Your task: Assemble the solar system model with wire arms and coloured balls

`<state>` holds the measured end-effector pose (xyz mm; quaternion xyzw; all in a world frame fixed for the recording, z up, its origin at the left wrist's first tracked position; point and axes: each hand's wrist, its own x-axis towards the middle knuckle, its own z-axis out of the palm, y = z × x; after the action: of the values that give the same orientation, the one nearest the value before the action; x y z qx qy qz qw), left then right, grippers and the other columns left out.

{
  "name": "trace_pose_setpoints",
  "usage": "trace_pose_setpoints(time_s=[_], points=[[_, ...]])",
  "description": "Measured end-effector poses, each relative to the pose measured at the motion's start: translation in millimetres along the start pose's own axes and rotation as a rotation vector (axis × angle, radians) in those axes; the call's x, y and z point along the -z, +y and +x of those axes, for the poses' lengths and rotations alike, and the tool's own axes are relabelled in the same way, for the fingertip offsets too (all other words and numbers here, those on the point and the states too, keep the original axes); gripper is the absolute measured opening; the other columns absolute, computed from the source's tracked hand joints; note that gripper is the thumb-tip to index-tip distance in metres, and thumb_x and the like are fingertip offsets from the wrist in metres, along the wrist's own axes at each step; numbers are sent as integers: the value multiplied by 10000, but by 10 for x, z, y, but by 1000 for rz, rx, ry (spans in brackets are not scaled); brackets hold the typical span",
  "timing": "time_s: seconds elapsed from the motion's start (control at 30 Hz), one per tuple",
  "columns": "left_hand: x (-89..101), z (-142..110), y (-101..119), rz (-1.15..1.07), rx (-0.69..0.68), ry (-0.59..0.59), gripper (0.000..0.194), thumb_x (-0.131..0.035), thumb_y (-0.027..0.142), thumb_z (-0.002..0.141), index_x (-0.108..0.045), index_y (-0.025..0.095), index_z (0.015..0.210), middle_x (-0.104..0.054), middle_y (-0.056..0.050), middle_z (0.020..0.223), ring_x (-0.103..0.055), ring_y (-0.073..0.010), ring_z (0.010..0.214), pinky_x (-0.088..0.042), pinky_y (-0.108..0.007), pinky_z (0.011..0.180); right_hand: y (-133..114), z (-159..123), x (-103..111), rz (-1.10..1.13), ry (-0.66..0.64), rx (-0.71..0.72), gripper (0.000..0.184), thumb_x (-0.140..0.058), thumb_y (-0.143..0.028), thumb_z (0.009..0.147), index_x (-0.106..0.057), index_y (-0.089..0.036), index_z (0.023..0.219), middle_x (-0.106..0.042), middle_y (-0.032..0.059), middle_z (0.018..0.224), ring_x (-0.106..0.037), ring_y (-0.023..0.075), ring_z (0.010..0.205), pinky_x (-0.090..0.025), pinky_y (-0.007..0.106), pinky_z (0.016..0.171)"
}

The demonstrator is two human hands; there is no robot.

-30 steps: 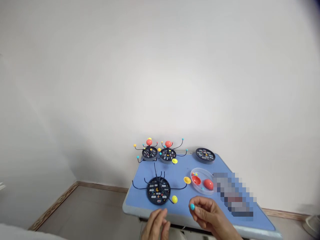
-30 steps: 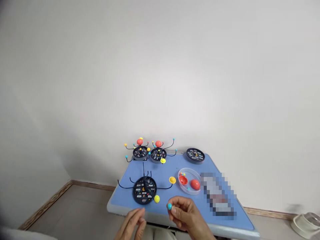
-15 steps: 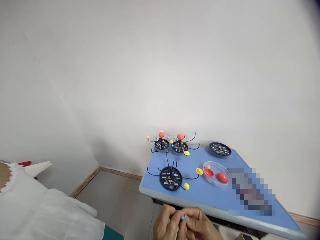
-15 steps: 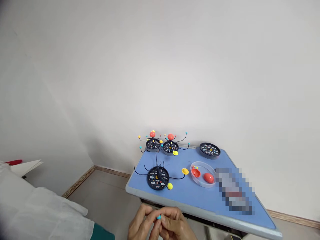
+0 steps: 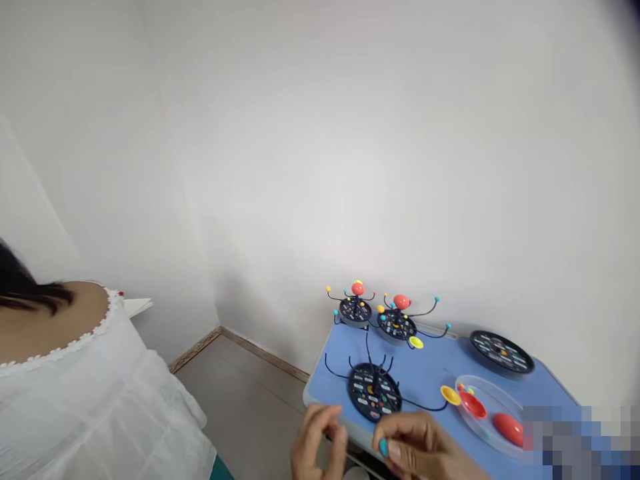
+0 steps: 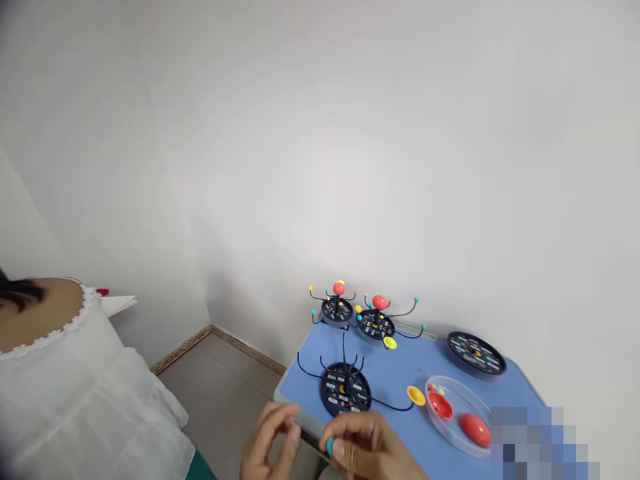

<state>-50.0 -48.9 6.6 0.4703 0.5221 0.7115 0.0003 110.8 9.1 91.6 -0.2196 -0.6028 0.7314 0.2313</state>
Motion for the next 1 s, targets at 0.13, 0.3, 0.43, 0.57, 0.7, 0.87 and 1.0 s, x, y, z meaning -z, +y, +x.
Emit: trace_pose_setpoints(time_s=[0.13,0.3,0.43,0.57,0.7,0.87,1.0], points=[[-82,275,-482,20,241,101,342,-596,483,890,-698,200,1052,-677,-98,1012,-669,-200,837,-587,-301,711,-539,511,150,-385,5,35,340,-723,-475,738,-714,-153,848,-482,-52,546,-383,81,482,-299,212,461],[-381,370,-819,-49,304,79,478,-593,586,851,-693,194,1106,-691,-129,1073,-663,-180,717,-580,-295,591,-579,1328,320,-709,28,1,114,-622,-198,649,-675,-160,743,-522,-50,524,-446,110,491,-345,234,476],[-467,423,-842,-98,333,24,487,-540,587,880,-718,174,1068,-723,-103,892,-630,-171,606,-557,-293,542,-412,1711,421,-765,6,5,114,-606,-123,583,-703,-165,626,-578,-33,508,-506,132,533,-387,252,540],[-459,498,-809,-120,346,-18,509,-484,588,907,-735,157,1011,-728,-105,881,-577,-150,536,-532,-282,500,-298,1853,472,-757,-30,10,152,-618,-137,579,-749,-174,646,-673,-9,581,-574,155,596,-448,270,614],[-462,534,-759,-127,344,-32,502,-481,591,907,-752,169,931,-714,-81,801,-584,-162,563,-506,-259,480,-213,1885,496,-730,-88,9,176,-629,-190,614,-776,-169,709,-727,17,649,-637,181,659,-496,293,678],[-480,547,-723,-120,345,-22,517,-480,614,898,-751,175,879,-716,-71,744,-568,-159,527,-503,-267,494,-122,1899,531,-722,-115,22,197,-649,-234,637,-794,-160,747,-738,31,653,-650,184,652,-511,302,678],[-486,552,-736,-110,335,-25,559,-458,653,888,-728,176,780,-668,-50,644,-535,-151,498,-472,-257,479,-69,1909,538,-747,-110,39,206,-639,-219,636,-806,-171,747,-747,34,661,-646,182,647,-511,288,648]])
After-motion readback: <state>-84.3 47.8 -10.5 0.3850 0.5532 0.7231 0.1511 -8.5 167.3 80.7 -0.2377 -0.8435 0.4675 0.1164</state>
